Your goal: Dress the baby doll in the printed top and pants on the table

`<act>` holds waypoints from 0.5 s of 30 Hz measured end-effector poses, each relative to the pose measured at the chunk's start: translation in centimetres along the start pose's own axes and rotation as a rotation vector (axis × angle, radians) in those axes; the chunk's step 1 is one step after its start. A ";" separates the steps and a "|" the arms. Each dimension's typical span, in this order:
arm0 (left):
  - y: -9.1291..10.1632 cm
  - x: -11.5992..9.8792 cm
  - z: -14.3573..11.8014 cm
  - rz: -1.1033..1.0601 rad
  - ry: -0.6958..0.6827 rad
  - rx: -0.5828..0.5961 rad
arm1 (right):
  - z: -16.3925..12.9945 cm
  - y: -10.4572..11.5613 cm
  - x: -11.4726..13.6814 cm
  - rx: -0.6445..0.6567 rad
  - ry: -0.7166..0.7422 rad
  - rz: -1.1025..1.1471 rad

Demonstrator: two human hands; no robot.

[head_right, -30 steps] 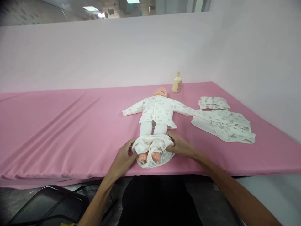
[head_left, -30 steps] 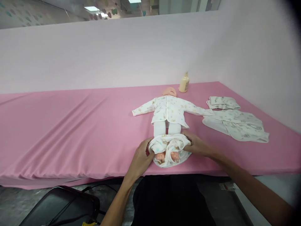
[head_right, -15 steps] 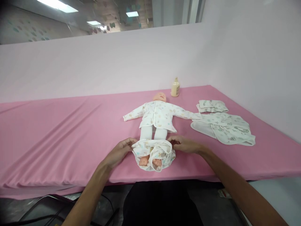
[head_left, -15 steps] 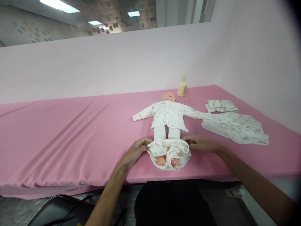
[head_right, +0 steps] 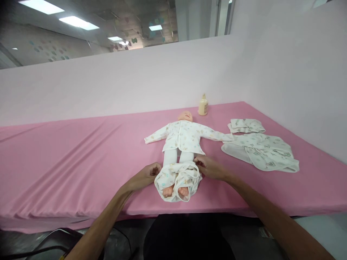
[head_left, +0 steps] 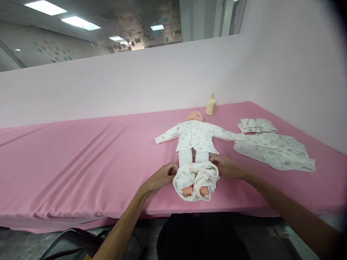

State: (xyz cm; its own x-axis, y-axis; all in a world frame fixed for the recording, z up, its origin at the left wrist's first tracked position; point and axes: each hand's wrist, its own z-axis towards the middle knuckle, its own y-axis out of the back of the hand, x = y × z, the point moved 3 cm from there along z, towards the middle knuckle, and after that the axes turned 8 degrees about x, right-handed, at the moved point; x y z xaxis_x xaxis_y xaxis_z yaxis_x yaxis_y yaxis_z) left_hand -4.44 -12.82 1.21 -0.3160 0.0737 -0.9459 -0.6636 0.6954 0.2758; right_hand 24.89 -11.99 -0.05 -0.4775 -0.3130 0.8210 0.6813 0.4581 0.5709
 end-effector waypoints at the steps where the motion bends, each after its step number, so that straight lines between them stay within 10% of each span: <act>1: 0.0 0.0 0.1 0.038 -0.002 -0.014 | 0.0 -0.2 -0.2 -0.048 -0.015 -0.022; 10: 0.9 0.7 2.6 -0.022 0.036 -0.321 | 0.5 -0.7 -1.1 -0.125 -0.018 -0.082; 15: 1.7 0.7 2.7 -0.046 0.096 -0.188 | 0.0 -0.2 1.5 -0.187 -0.055 -0.100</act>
State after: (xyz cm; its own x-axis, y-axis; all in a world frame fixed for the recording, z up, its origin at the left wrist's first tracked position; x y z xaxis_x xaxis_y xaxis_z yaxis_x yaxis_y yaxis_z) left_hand -3.94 -9.62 0.53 -0.3395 -0.0293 -0.9402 -0.7906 0.5504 0.2683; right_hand 24.08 -12.55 1.09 -0.5740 -0.3007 0.7616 0.7176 0.2632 0.6448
